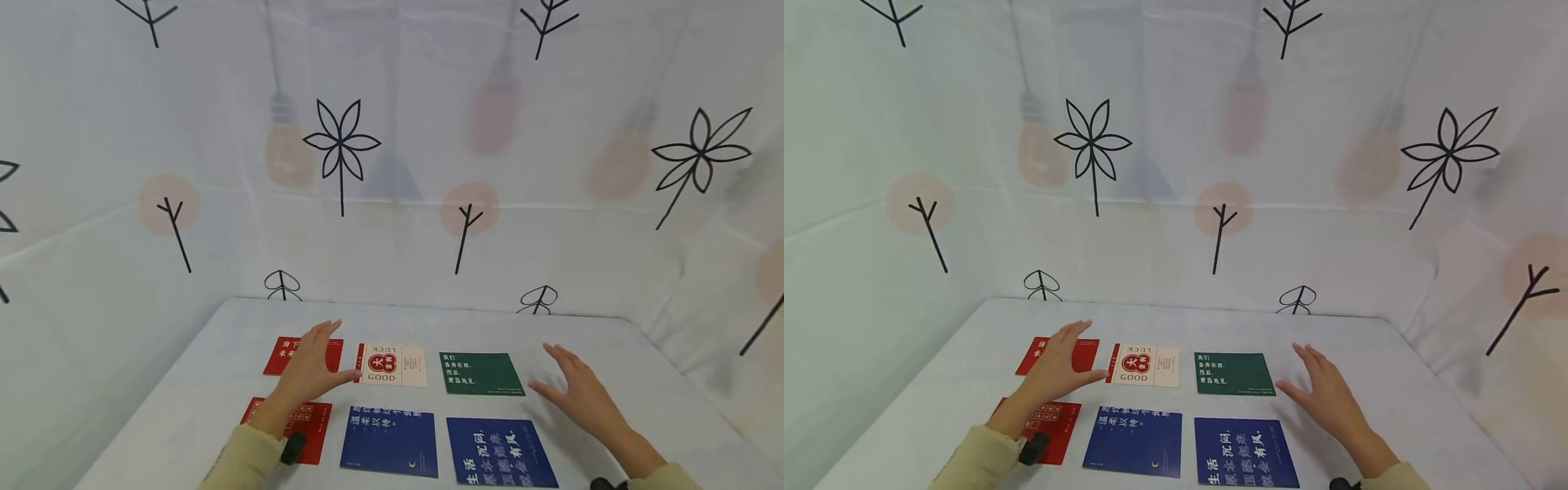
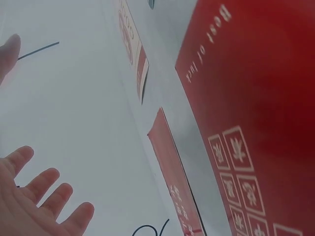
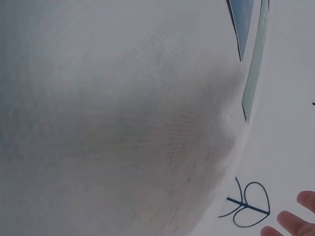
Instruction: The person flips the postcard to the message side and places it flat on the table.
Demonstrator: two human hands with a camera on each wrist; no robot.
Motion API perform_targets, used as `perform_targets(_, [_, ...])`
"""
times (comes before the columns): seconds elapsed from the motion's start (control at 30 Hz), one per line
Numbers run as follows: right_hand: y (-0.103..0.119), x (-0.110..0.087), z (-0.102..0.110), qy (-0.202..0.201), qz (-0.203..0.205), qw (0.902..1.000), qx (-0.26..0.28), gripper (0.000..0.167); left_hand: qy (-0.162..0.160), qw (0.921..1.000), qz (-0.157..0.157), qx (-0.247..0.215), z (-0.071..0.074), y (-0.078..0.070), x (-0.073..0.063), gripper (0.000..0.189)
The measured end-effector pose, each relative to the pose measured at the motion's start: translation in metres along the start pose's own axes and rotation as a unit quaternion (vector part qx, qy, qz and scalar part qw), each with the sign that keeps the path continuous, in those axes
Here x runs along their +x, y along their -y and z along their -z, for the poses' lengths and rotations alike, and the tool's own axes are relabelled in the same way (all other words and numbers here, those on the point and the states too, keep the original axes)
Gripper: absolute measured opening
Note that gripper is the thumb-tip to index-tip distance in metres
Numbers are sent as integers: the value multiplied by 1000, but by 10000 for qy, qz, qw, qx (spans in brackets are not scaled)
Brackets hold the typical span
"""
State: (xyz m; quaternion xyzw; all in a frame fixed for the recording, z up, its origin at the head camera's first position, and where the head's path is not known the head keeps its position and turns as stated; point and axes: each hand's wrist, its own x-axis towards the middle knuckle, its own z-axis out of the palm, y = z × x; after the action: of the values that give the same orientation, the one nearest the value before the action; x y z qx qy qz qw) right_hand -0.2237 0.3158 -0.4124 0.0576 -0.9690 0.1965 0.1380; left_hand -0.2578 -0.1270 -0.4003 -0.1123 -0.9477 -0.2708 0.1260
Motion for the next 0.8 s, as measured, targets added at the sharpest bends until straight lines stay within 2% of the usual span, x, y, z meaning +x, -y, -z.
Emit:
perform_targets(0.2, [4,2,-2,72,-79,9999,81,85,14,10000,-27,-78,-5,-6,3,97])
perform_targets(0.4, [7,5,-3,-40,98,9997,204,81,15,9995,-42,-315,-8,-14,6,96])
perform_targets(0.8, [15,11,-11,3,90,9992,378,83,98,9985,-293,-443,-20,-22,10,95])
